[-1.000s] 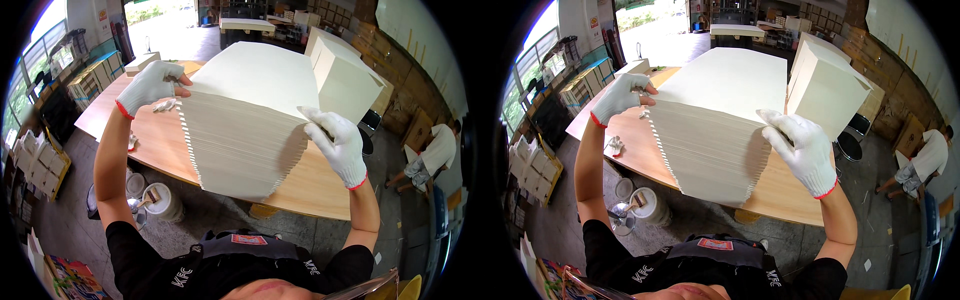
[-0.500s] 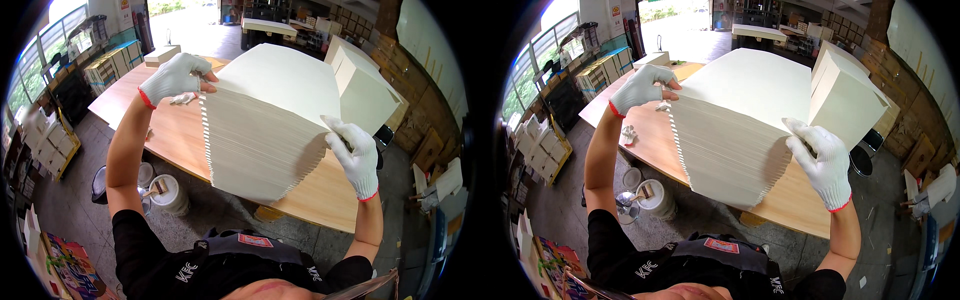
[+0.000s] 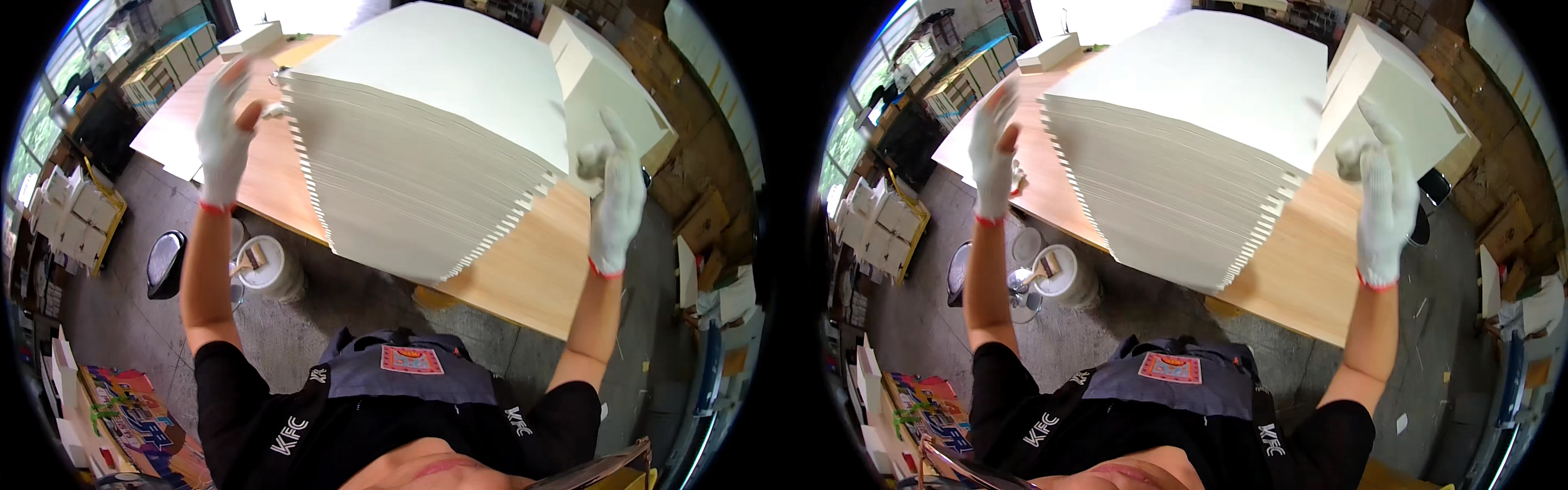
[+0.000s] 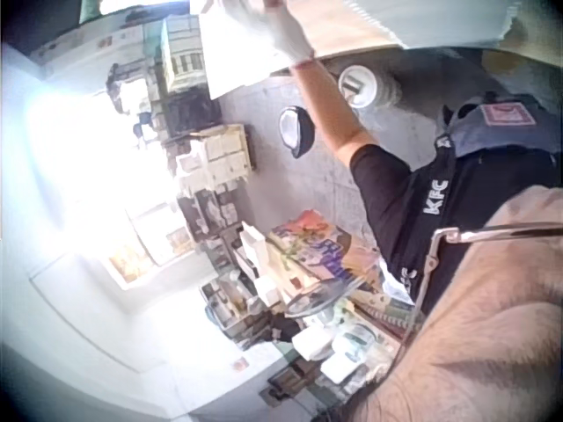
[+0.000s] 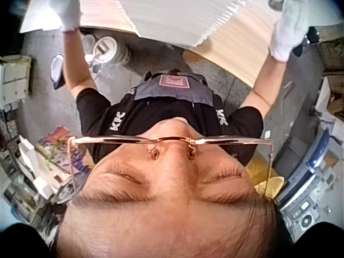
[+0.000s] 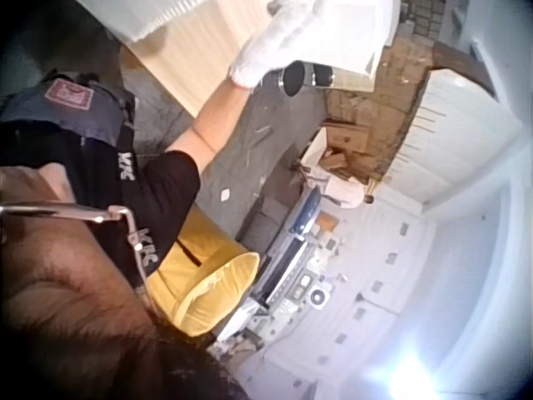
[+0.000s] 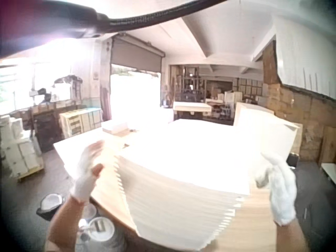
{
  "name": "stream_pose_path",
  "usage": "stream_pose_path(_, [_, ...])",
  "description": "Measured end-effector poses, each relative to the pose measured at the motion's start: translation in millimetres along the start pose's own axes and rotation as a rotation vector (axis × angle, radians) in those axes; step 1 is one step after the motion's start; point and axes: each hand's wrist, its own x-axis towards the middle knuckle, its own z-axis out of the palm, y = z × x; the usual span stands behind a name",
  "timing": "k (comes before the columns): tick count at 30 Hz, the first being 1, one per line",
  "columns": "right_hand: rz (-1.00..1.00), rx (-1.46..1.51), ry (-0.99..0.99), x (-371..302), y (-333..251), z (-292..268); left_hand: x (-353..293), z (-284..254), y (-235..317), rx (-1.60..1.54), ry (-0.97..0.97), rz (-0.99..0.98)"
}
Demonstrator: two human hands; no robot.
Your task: The person assembles notebooks by applying glue to the spine of a stack of white pages and then attaching a cardboard cover. The person uses a brush to spread the adhesive and a ruler to press the cover onto the glued spine, repeating the process for multiple units.
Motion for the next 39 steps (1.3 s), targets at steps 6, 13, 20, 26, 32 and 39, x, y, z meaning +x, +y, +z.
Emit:
stream_pose_path(6, [0.349,0.222,0.050,-33,252,39,-252,96,14,-0.304,0.431,-0.592])
stream_pose_path(13, [0.860,0.612,0.000,-95,433,151,-400,241,98,-0.048,-0.022,-1.107])
stream_pose_path(20, [0.819,1.015,-0.143,-91,326,163,-377,337,108,-0.030,0.412,-1.136])
stream_pose_path(26, [1.151,1.216,-0.341,-114,358,157,-390,362,79,-0.073,0.650,-0.897])
stream_pose_path(32, [1.233,1.116,-0.438,-120,370,176,-383,340,57,-0.061,0.639,-0.878])
stream_pose_path(39, [1.140,1.063,-0.436,-91,363,267,-360,298,0,-0.011,0.668,-0.844])
